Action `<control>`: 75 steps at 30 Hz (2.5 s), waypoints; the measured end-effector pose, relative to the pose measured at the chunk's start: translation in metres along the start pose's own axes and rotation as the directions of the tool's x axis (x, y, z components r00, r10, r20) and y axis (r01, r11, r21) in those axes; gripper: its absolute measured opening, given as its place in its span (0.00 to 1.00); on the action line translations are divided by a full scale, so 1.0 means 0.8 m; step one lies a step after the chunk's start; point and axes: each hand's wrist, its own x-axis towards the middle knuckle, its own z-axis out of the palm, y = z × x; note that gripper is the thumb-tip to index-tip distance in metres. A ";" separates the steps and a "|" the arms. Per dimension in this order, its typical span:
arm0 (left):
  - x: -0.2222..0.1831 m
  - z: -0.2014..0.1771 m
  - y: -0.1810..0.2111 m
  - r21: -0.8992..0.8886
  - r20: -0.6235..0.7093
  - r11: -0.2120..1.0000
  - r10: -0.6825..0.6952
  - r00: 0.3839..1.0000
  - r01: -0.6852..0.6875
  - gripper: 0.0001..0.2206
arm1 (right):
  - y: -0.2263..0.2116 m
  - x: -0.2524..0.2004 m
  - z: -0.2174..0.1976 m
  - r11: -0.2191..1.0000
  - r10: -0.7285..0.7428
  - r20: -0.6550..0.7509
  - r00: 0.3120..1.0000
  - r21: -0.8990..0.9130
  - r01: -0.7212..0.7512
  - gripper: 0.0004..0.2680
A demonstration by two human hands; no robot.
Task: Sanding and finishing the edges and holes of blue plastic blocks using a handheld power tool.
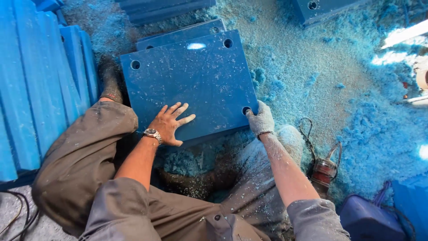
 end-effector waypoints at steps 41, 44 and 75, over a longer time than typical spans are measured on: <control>0.145 0.014 0.214 -0.231 -0.630 0.922 0.100 0.770 -0.309 0.27 | 0.263 -0.280 -0.210 0.730 0.683 0.039 0.729 -0.048 -0.682 0.19; 0.158 0.019 0.219 -0.192 -0.658 0.944 0.077 0.749 -0.267 0.26 | 0.271 -0.258 -0.191 0.707 0.673 -0.136 0.727 -0.171 -0.686 0.21; 0.147 0.008 0.183 -0.559 -0.574 0.792 -0.158 0.804 -0.244 0.17 | 0.014 -0.120 -0.157 -0.318 0.064 -0.141 0.988 0.936 0.154 0.18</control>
